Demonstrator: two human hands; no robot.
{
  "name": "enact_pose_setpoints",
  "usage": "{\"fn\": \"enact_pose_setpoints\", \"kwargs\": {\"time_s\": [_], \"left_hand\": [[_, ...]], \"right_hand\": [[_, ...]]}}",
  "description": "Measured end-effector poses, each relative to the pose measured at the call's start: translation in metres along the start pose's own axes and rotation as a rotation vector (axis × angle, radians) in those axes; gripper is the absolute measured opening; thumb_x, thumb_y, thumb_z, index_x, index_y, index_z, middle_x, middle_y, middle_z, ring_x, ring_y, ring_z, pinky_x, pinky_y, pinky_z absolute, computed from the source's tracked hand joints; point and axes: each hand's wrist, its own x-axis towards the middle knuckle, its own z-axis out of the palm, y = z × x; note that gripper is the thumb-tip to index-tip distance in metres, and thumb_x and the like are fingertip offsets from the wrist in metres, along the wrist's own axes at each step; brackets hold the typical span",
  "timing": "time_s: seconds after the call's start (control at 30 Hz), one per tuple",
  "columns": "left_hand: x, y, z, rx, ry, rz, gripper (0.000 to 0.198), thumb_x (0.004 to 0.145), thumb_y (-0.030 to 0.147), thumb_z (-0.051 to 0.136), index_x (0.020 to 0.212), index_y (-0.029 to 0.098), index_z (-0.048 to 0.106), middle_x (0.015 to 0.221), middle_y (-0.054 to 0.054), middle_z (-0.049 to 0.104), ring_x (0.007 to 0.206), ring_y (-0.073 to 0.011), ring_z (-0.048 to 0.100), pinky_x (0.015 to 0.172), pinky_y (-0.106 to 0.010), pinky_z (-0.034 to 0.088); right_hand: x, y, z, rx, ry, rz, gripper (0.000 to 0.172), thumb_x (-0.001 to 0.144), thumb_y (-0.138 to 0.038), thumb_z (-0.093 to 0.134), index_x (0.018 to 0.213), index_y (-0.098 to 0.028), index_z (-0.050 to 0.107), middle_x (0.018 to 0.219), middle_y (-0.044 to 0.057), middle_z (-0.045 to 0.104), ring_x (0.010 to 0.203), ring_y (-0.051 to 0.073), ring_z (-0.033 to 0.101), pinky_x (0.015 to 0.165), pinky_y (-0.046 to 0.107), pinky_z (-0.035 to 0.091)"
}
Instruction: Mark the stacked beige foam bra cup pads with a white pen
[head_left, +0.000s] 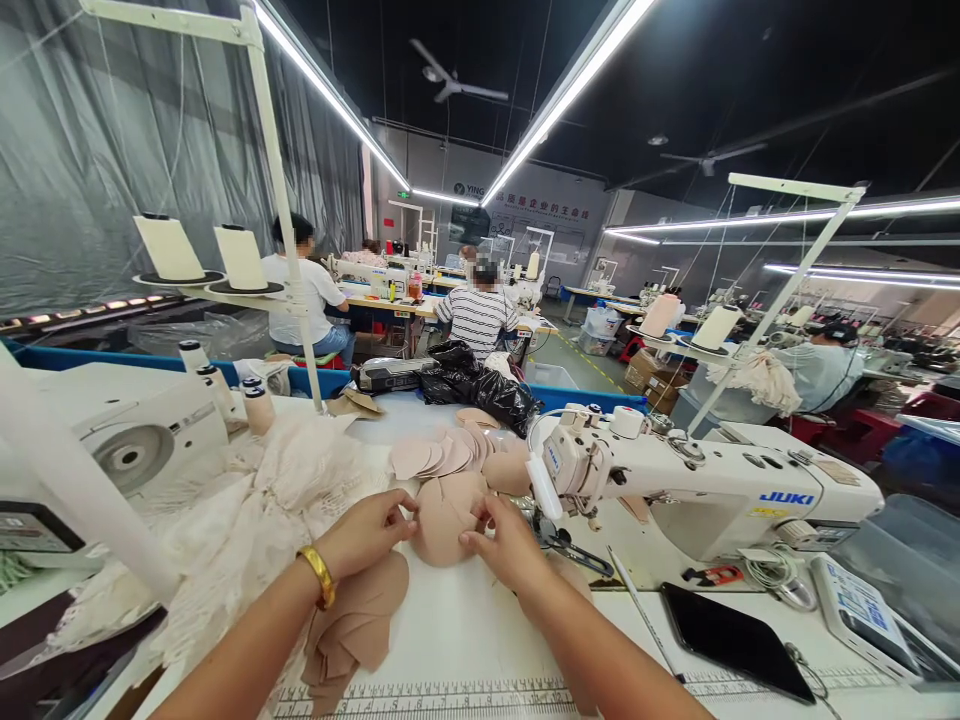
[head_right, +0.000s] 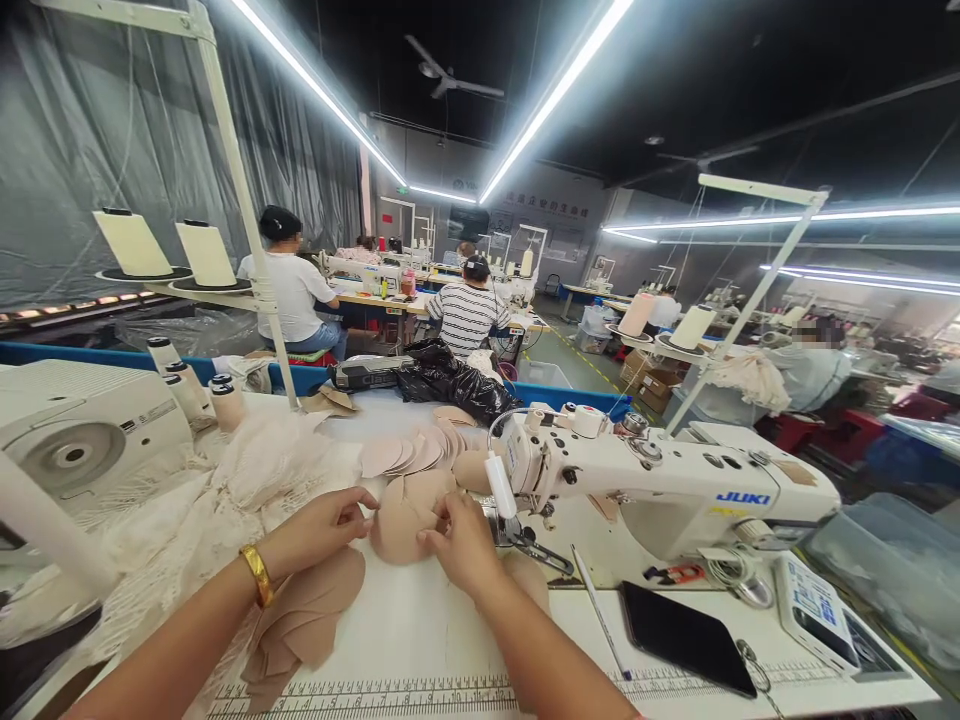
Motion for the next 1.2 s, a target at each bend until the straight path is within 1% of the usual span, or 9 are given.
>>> {"fn": "enact_pose_setpoints", "kwargs": {"time_s": [0.1, 0.23, 0.37, 0.5, 0.6, 0.77, 0.97, 1.13, 1.2], "left_hand": [[0.005, -0.006, -0.002, 0.057, 0.067, 0.014, 0.031, 0.082, 0.034, 0.055, 0.105, 0.022, 0.071, 0.097, -0.005, 0.073, 0.086, -0.0246, 0.067, 0.078, -0.035, 0.050], [0.011, -0.008, -0.002, 0.118, 0.119, 0.031, 0.053, 0.079, 0.026, 0.056, 0.131, 0.021, 0.064, 0.115, -0.010, 0.069, 0.098, -0.0263, 0.066, 0.089, -0.039, 0.052], [0.012, -0.004, -0.001, 0.156, 0.060, 0.093, 0.074, 0.081, 0.022, 0.057, 0.154, 0.024, 0.048, 0.117, -0.008, 0.069, 0.094, -0.0239, 0.066, 0.089, -0.037, 0.053], [0.011, 0.002, -0.004, 0.223, -0.030, 0.190, 0.087, 0.080, 0.009, 0.051, 0.162, 0.031, 0.037, 0.110, -0.003, 0.068, 0.089, -0.0205, 0.066, 0.087, -0.033, 0.053], [0.012, 0.009, -0.010, 0.307, -0.065, 0.263, 0.085, 0.077, -0.001, 0.046, 0.156, 0.034, 0.049, 0.110, -0.005, 0.066, 0.103, -0.0240, 0.064, 0.097, -0.036, 0.050], [0.010, 0.020, -0.015, 0.421, -0.085, 0.307, 0.072, 0.075, -0.003, 0.053, 0.136, 0.031, 0.068, 0.122, -0.010, 0.060, 0.116, -0.0311, 0.059, 0.102, -0.043, 0.048], [-0.005, 0.025, -0.017, 0.455, -0.081, 0.303, 0.054, 0.070, -0.004, 0.057, 0.113, 0.025, 0.074, 0.120, -0.011, 0.059, 0.114, -0.0330, 0.056, 0.099, -0.048, 0.046], [-0.007, 0.025, -0.018, 0.390, -0.105, 0.332, 0.035, 0.070, 0.002, 0.068, 0.098, 0.024, 0.071, 0.142, -0.006, 0.060, 0.139, -0.0361, 0.044, 0.112, -0.050, 0.035], [-0.004, 0.026, -0.017, 0.345, -0.139, 0.331, 0.034, 0.069, 0.006, 0.073, 0.098, 0.025, 0.072, 0.136, -0.004, 0.067, 0.141, -0.0349, 0.045, 0.116, -0.050, 0.031]], "right_hand": [[0.002, 0.002, -0.003, 0.011, -0.023, -0.003, 0.017, 0.080, -0.012, 0.076, 0.085, -0.020, 0.062, 0.093, 0.002, 0.065, 0.090, 0.022, 0.060, 0.079, 0.031, 0.045], [-0.006, -0.007, -0.005, 0.021, -0.059, -0.050, 0.018, 0.081, -0.011, 0.076, 0.084, -0.020, 0.061, 0.092, 0.001, 0.065, 0.087, 0.020, 0.059, 0.076, 0.028, 0.043], [-0.016, -0.018, -0.004, -0.014, -0.101, -0.098, 0.028, 0.076, -0.016, 0.085, 0.091, -0.020, 0.062, 0.092, -0.001, 0.066, 0.090, 0.021, 0.058, 0.079, 0.029, 0.039], [-0.021, -0.020, -0.006, -0.075, -0.153, -0.123, 0.025, 0.078, -0.012, 0.083, 0.078, -0.018, 0.058, 0.084, -0.001, 0.064, 0.086, 0.021, 0.057, 0.076, 0.030, 0.036], [-0.025, -0.020, -0.012, -0.112, -0.209, -0.189, 0.023, 0.079, -0.009, 0.082, 0.077, -0.018, 0.061, 0.088, 0.001, 0.065, 0.090, 0.022, 0.060, 0.079, 0.030, 0.039], [-0.038, -0.021, -0.021, -0.176, -0.234, -0.251, 0.017, 0.085, -0.005, 0.075, 0.091, -0.019, 0.069, 0.103, 0.005, 0.068, 0.100, 0.026, 0.063, 0.081, 0.032, 0.042], [-0.048, -0.012, -0.024, -0.184, -0.224, -0.264, 0.019, 0.086, 0.001, 0.066, 0.086, -0.019, 0.068, 0.106, 0.007, 0.067, 0.102, 0.027, 0.062, 0.083, 0.034, 0.043], [-0.049, -0.009, -0.022, -0.096, -0.188, -0.270, 0.026, 0.084, 0.004, 0.063, 0.088, -0.021, 0.068, 0.102, 0.004, 0.069, 0.103, 0.026, 0.060, 0.086, 0.033, 0.041], [-0.049, -0.007, -0.020, -0.048, -0.161, -0.255, 0.025, 0.085, 0.005, 0.060, 0.086, -0.020, 0.066, 0.096, 0.004, 0.068, 0.098, 0.025, 0.060, 0.083, 0.032, 0.040]]}}
